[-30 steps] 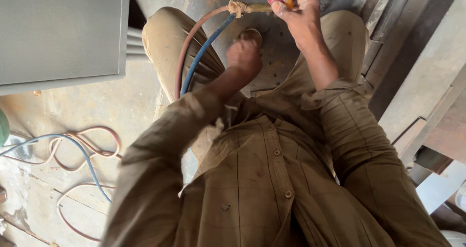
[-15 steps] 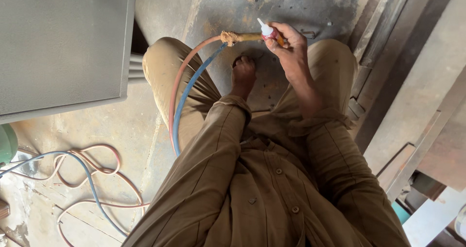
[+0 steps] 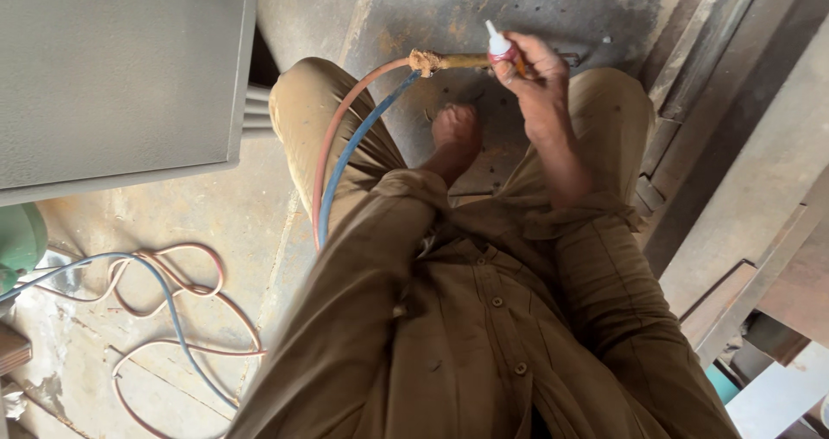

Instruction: The person sits on the floor and repairs a damaged section of a blue and red hose. They apply a liquid from a small bottle to the damaged area and rub it in with their fingers. The person then picks up the bottle and stands up.

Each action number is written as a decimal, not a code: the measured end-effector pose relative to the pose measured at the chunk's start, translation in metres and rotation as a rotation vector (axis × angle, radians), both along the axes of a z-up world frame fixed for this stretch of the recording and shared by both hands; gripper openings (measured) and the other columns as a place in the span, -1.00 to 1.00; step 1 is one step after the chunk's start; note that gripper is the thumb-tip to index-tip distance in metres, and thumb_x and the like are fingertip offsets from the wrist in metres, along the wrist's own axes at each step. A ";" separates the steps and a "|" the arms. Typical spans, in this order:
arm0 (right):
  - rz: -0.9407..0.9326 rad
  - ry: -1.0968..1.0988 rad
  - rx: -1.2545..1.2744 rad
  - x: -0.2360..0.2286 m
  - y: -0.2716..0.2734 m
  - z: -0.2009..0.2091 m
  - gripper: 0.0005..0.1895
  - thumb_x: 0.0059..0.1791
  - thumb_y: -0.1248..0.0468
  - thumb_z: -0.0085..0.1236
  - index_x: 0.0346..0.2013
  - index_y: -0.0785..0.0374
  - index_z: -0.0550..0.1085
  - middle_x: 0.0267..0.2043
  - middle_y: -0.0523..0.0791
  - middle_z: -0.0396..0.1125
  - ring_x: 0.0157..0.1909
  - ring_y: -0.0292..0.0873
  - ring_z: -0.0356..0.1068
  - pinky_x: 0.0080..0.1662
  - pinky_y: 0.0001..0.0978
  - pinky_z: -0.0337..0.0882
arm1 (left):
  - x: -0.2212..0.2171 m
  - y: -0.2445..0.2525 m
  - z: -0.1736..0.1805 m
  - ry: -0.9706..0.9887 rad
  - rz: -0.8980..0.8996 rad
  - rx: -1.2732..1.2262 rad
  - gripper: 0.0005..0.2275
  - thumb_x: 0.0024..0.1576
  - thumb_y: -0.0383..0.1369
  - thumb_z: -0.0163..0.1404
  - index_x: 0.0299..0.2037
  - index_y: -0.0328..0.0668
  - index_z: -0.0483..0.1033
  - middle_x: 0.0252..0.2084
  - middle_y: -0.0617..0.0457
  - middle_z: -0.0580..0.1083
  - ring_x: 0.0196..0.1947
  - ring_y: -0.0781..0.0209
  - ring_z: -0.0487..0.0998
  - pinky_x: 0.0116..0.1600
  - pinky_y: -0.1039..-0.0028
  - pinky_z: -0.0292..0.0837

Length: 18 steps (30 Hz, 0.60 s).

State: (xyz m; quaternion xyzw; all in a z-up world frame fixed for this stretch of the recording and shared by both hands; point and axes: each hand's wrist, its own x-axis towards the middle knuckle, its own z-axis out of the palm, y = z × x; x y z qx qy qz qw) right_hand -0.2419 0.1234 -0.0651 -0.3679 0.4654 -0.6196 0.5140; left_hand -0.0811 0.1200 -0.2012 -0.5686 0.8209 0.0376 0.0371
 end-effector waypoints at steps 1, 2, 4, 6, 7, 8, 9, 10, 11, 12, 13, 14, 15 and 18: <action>-0.008 -0.019 -0.023 -0.002 0.000 0.001 -0.62 0.05 0.44 0.27 0.18 0.28 0.50 0.05 -0.13 0.50 0.04 -0.28 0.48 0.10 -0.44 0.53 | -0.003 0.001 0.017 -0.003 0.017 0.090 -0.78 0.03 -0.30 0.01 -0.19 -0.20 0.55 -0.21 -0.14 0.53 -0.18 -0.02 0.58 -0.15 0.30 0.53; -0.017 -0.039 -0.047 -0.004 0.001 0.003 -0.61 0.06 0.44 0.28 0.19 0.29 0.49 0.07 -0.14 0.49 0.06 -0.29 0.46 0.13 -0.45 0.50 | -0.006 0.001 0.035 -0.006 0.034 0.179 -0.80 0.03 -0.29 0.02 -0.19 -0.17 0.55 -0.19 -0.13 0.52 -0.18 -0.02 0.58 -0.15 0.31 0.53; -0.011 -0.074 -0.067 -0.004 0.001 0.008 -0.62 0.08 0.42 0.30 0.20 0.31 0.49 0.08 -0.14 0.47 0.09 -0.30 0.43 0.17 -0.45 0.46 | -0.002 -0.004 0.077 -0.094 0.026 0.190 -0.79 0.14 -0.26 0.00 -0.16 -0.23 0.53 -0.22 -0.15 0.52 -0.24 0.04 0.57 -0.19 0.31 0.52; -0.006 -0.095 -0.059 -0.007 0.000 0.012 -0.63 0.11 0.38 0.29 0.21 0.33 0.48 0.08 -0.14 0.47 0.09 -0.31 0.43 0.19 -0.46 0.45 | 0.013 -0.019 0.119 -0.134 -0.001 0.092 -0.79 0.16 -0.26 0.02 -0.19 -0.25 0.53 -0.27 -0.13 0.52 -0.30 0.09 0.54 -0.24 0.30 0.49; -0.003 -0.100 -0.076 -0.007 0.001 0.013 -0.63 0.12 0.37 0.29 0.21 0.34 0.48 0.08 -0.14 0.47 0.10 -0.31 0.43 0.19 -0.46 0.44 | 0.025 -0.029 0.138 -0.130 -0.010 -0.006 -0.81 0.13 -0.27 0.04 -0.22 -0.24 0.54 -0.30 -0.10 0.52 -0.34 0.11 0.52 -0.26 0.30 0.47; 0.000 -0.104 -0.092 -0.008 0.001 0.013 -0.63 0.13 0.36 0.29 0.22 0.35 0.48 0.08 -0.14 0.47 0.10 -0.31 0.42 0.20 -0.46 0.44 | 0.039 -0.041 0.154 -0.126 -0.020 -0.103 -0.83 0.10 -0.28 0.07 -0.26 -0.22 0.55 -0.33 -0.07 0.52 -0.38 0.14 0.49 -0.29 0.29 0.45; -0.004 -0.106 -0.109 -0.009 0.002 0.013 -0.63 0.14 0.35 0.29 0.22 0.37 0.48 0.09 -0.14 0.46 0.10 -0.32 0.42 0.21 -0.46 0.43 | 0.050 -0.054 0.166 -0.119 -0.036 -0.202 -0.84 0.07 -0.29 0.10 -0.30 -0.21 0.55 -0.36 -0.04 0.52 -0.41 0.16 0.47 -0.32 0.29 0.42; 0.000 -0.106 -0.118 -0.009 0.002 0.014 -0.62 0.14 0.34 0.29 0.22 0.36 0.47 0.09 -0.14 0.46 0.11 -0.32 0.42 0.21 -0.46 0.44 | 0.059 -0.067 0.176 0.018 -0.091 -0.300 -0.93 0.05 -0.32 0.12 -0.34 -0.09 0.59 -0.39 -0.01 0.54 -0.43 0.13 0.50 -0.33 0.28 0.45; 0.008 -0.105 -0.124 -0.009 0.003 0.014 -0.62 0.13 0.33 0.29 0.23 0.36 0.46 0.09 -0.15 0.46 0.11 -0.32 0.42 0.21 -0.46 0.44 | 0.066 -0.077 0.184 0.154 -0.141 -0.395 -0.98 0.04 -0.36 0.14 -0.37 0.03 0.63 -0.41 0.02 0.55 -0.45 0.10 0.53 -0.35 0.28 0.48; 0.016 -0.105 -0.131 -0.008 0.006 0.015 -0.61 0.13 0.32 0.28 0.23 0.35 0.46 0.10 -0.15 0.46 0.12 -0.32 0.43 0.21 -0.46 0.45 | 0.068 -0.087 0.188 0.126 -0.076 -0.250 -0.96 0.06 -0.37 0.14 -0.36 0.06 0.65 -0.40 0.02 0.56 -0.46 0.13 0.55 -0.33 0.30 0.51; 0.012 -0.094 -0.131 -0.008 0.004 0.017 -0.61 0.13 0.31 0.28 0.23 0.35 0.46 0.08 -0.15 0.46 0.10 -0.32 0.43 0.19 -0.45 0.46 | 0.069 -0.097 0.193 0.098 -0.014 -0.108 -0.95 0.09 -0.37 0.14 -0.34 0.08 0.66 -0.39 0.02 0.58 -0.47 0.16 0.57 -0.31 0.31 0.54; 0.009 -0.084 -0.131 -0.007 0.004 0.019 -0.61 0.13 0.31 0.29 0.22 0.35 0.47 0.07 -0.15 0.47 0.09 -0.31 0.44 0.18 -0.44 0.47 | 0.069 -0.103 0.197 0.069 0.049 0.035 -0.94 0.12 -0.37 0.14 -0.33 0.11 0.68 -0.38 0.02 0.59 -0.48 0.20 0.60 -0.30 0.33 0.57; 0.003 -0.074 -0.128 -0.007 0.004 0.021 -0.62 0.12 0.31 0.29 0.22 0.35 0.47 0.06 -0.15 0.47 0.07 -0.31 0.45 0.16 -0.44 0.49 | 0.069 -0.105 0.199 0.120 0.029 0.021 -0.93 0.10 -0.38 0.16 -0.33 0.11 0.69 -0.36 0.04 0.61 -0.47 0.19 0.61 -0.27 0.34 0.58; 0.003 -0.108 -0.161 -0.007 0.004 0.020 -0.62 0.14 0.34 0.30 0.24 0.36 0.48 0.07 -0.15 0.45 0.08 -0.32 0.42 0.18 -0.45 0.45 | 0.069 -0.104 0.204 0.224 -0.004 0.025 -0.94 0.05 -0.38 0.22 -0.33 0.10 0.73 -0.32 0.06 0.64 -0.43 0.17 0.65 -0.22 0.35 0.59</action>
